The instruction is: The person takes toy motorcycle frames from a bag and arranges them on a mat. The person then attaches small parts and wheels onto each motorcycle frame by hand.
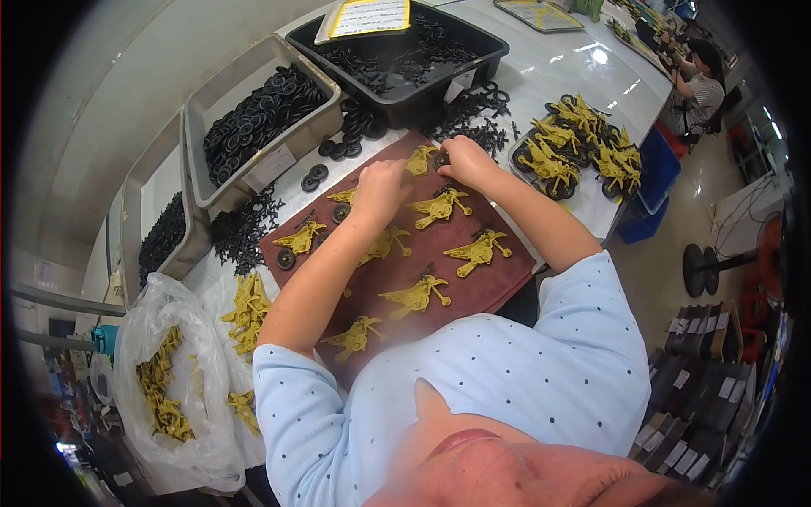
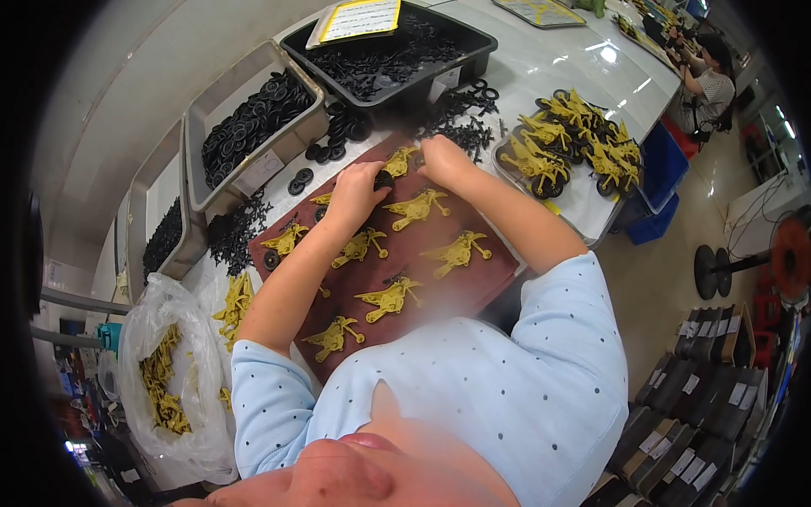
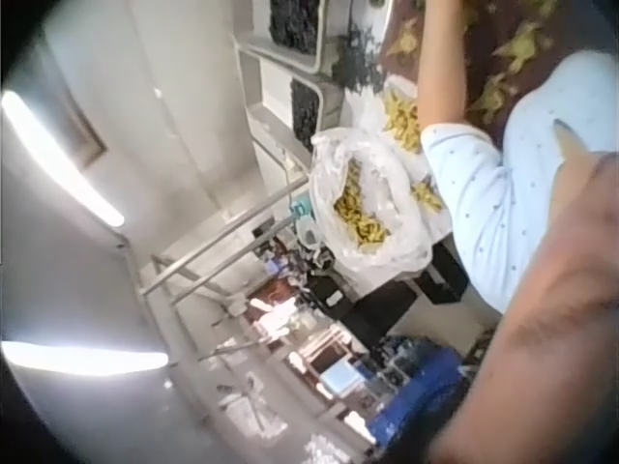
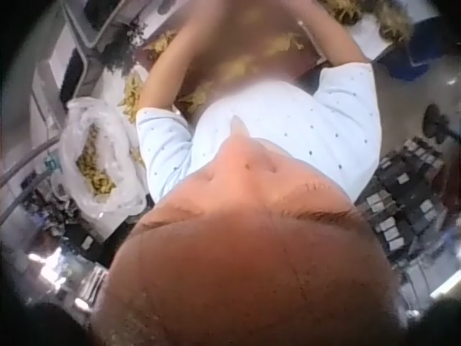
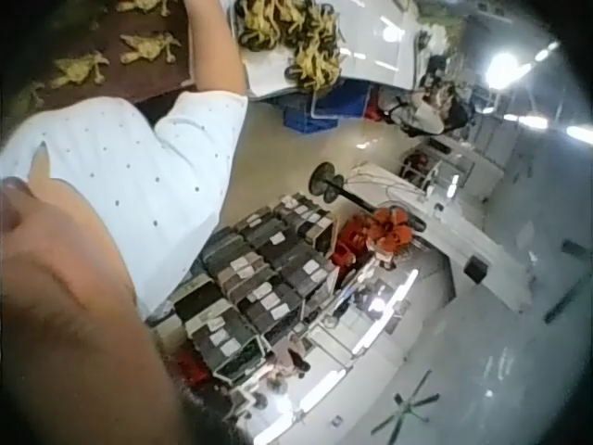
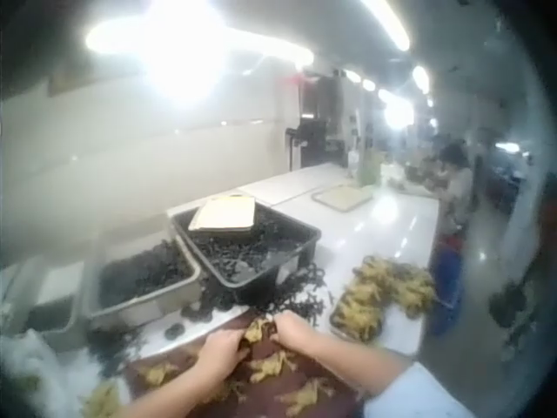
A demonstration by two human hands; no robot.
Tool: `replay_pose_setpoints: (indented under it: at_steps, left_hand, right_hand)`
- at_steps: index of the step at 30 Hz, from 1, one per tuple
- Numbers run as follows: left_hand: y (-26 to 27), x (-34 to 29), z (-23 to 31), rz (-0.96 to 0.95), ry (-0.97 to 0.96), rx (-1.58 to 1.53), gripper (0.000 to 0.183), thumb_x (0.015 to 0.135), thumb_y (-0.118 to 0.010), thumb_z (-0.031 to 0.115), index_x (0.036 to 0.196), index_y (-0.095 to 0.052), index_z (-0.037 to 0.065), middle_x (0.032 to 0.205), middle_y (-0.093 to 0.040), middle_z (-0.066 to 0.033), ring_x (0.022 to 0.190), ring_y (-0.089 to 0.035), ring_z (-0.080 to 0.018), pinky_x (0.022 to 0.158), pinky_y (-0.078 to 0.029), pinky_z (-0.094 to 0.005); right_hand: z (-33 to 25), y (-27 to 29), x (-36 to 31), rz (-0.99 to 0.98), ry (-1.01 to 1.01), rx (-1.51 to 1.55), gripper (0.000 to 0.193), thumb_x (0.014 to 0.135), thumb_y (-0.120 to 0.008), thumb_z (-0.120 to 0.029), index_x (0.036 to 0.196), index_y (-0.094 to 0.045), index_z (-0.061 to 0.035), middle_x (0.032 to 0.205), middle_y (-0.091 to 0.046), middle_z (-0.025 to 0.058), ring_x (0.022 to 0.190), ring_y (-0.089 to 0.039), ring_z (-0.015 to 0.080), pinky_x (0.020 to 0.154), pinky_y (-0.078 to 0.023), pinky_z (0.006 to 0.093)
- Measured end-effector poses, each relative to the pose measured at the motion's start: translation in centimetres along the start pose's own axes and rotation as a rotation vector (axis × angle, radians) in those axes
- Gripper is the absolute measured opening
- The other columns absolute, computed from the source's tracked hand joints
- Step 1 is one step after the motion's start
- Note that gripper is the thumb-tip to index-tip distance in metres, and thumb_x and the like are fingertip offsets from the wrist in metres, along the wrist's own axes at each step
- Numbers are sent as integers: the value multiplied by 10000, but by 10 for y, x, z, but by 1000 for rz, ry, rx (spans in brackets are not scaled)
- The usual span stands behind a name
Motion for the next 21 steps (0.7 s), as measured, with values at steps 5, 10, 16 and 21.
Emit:
replay_pose_setpoints:
  at_steps: [5,10,16,21]
  left_hand:
    - [1,-4,5,6,6,11,421,661,-754,91,1045,-617,-14,972,-656,-151,950,-602,-315,853,-466,-389]
    - [-6,-6,3,-57,32,96,368,666,-750,102,996,-637,-13,972,-647,-140,953,-594,-308,851,-470,-387]
    - [-17,-3,-8,-46,-19,70,209,675,-735,100,839,-682,-18,981,-648,-142,938,-602,-300,844,-482,-374]
    - [-11,6,-16,-30,-24,90,213,681,-736,121,834,-685,-18,953,-656,-144,910,-611,-307,829,-488,-373]
  right_hand:
    - [-1,-2,0,4,21,-7,374,686,-775,-162,984,-627,10,972,-603,200,957,-582,354,852,-465,386]
    - [0,-3,0,14,45,-2,383,680,-778,-165,971,-617,25,943,-598,206,927,-581,363,829,-465,399]
    - [1,-2,1,27,50,0,382,677,-776,-187,945,-614,31,928,-596,215,921,-581,371,822,-467,404]
    - [-2,2,1,66,32,-35,361,683,-773,-225,878,-618,36,918,-601,222,883,-597,378,773,-484,428]
Point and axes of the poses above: each hand's wrist, its own x-axis towards the middle knuckle, its own y-axis out of the back of the hand, z = x × y, the point moved 5 cm from there along x, towards the middle knuckle
